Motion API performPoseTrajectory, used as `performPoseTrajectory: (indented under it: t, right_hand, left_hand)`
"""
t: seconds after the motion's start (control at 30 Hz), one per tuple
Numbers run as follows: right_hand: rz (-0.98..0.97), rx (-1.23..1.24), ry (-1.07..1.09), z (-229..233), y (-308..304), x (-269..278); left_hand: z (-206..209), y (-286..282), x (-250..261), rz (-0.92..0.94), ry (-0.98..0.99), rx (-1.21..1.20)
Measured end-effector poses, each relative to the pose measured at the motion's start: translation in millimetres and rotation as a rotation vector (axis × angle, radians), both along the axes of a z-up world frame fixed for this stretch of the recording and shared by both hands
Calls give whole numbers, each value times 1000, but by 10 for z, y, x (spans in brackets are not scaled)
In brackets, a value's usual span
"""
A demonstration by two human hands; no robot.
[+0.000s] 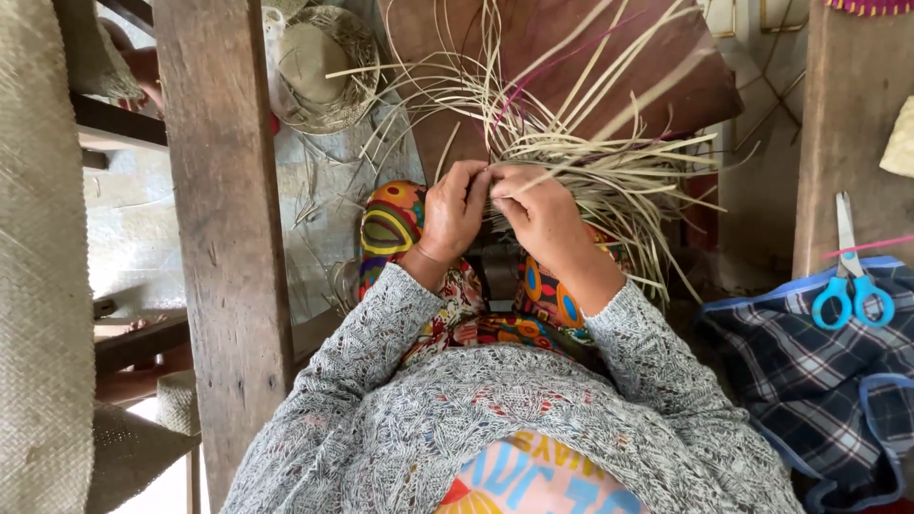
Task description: The person is weaving thin strips of dried plant fiber together to create a basket or hat.
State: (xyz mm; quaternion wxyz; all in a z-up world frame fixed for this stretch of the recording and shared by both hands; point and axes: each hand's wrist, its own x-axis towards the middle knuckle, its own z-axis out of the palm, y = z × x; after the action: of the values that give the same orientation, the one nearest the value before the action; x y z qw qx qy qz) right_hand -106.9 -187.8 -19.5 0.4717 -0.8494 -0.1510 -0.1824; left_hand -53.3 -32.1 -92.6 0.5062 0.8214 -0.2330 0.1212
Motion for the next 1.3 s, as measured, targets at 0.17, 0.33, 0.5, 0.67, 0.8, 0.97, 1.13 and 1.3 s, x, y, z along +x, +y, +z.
performPoseTrajectory:
  t: [0.17, 0.33, 0.5, 0.67, 0.8, 0.97, 1.13, 1.3]
  right_hand:
    - [27, 322, 93, 305, -214, 18]
    - [-104, 205, 285, 218, -154, 2]
    - [-153, -239, 451, 43, -5, 23]
    - [-140, 135, 461, -42, -6, 48]
    - [-216, 822, 690, 97, -20, 73]
    - [-20, 1076, 539, 364, -337, 138]
    - [-112, 545, 360, 444, -429, 222]
    - [-209, 108, 358, 78, -167, 396]
  left_hand:
    - [-67, 17, -24, 1, -16, -1]
    - [171, 17, -29, 0, -80, 107]
    - [393, 13, -46, -40, -1, 158]
    - [217, -1, 58, -39, -39, 80]
    - [354, -44, -65, -6, -417, 346]
    - [280, -14, 75, -70, -336, 247]
    - [199, -58, 82, 12, -110, 2]
    - [160, -20, 69, -14, 17, -135]
